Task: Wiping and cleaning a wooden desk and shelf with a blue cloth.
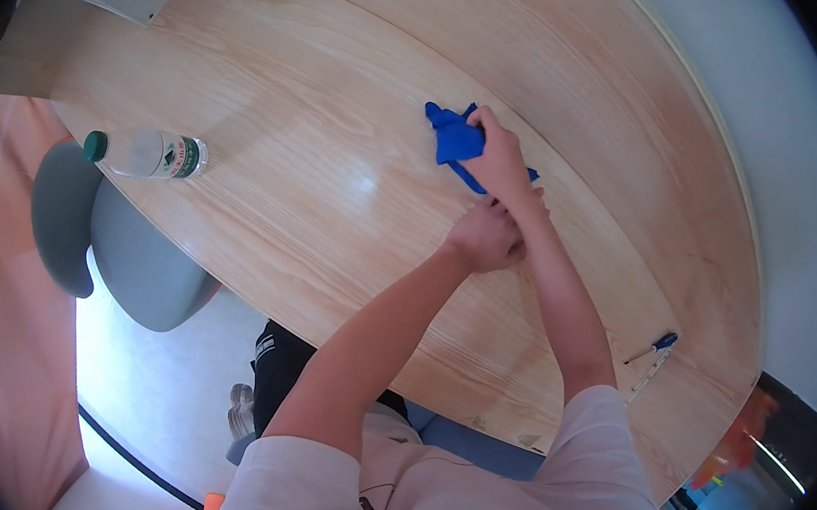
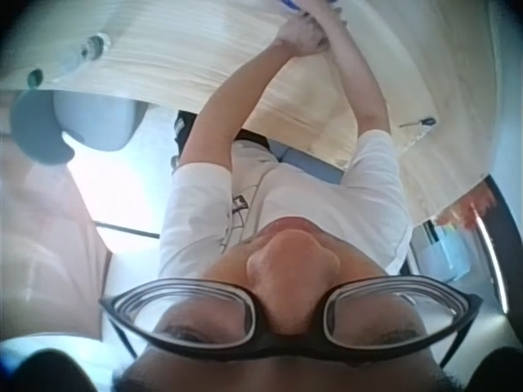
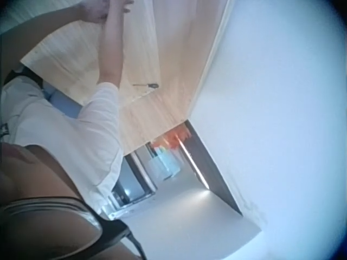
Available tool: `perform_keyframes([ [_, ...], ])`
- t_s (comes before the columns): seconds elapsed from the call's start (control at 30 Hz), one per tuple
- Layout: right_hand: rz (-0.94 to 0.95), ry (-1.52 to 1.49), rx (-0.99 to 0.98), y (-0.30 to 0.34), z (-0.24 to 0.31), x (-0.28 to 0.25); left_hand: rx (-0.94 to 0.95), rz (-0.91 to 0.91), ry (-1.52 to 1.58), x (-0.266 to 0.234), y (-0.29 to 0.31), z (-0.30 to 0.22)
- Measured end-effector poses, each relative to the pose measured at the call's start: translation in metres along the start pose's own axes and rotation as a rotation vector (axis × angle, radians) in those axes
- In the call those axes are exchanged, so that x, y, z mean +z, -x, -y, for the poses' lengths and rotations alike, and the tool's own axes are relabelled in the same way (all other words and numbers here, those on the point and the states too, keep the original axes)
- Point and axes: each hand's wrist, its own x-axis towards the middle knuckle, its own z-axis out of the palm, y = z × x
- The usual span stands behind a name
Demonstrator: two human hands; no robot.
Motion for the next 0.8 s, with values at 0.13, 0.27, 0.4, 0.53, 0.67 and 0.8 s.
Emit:
perform_keyframes([
  [0.13, -0.071, -0.646, 0.368, 0.003, 0.0, -0.023, -0.138, 0.271, 0.079, -0.003, -0.003, -0.003],
  [0.27, -0.024, -1.209, 0.63, 0.014, -0.023, -0.04, -0.007, -0.012, -0.018, 0.002, 0.0, 0.002],
  [0.4, -0.07, -1.371, 0.713, 0.03, -0.024, -0.038, 0.031, -0.009, -0.085, -0.003, 0.001, 0.005],
  [0.53, -0.16, -1.494, 0.753, 0.048, -0.009, -0.034, -0.134, 0.253, -0.051, -0.013, -0.001, -0.006],
  [0.67, -0.111, -1.477, 0.733, 0.058, 0.026, -0.036, -0.161, -0.018, 0.169, 0.019, 0.002, -0.001],
  [0.8, -0.016, -1.496, 0.728, 0.065, 0.03, -0.024, -0.141, -0.182, 0.176, 0.004, 0.021, -0.005],
])
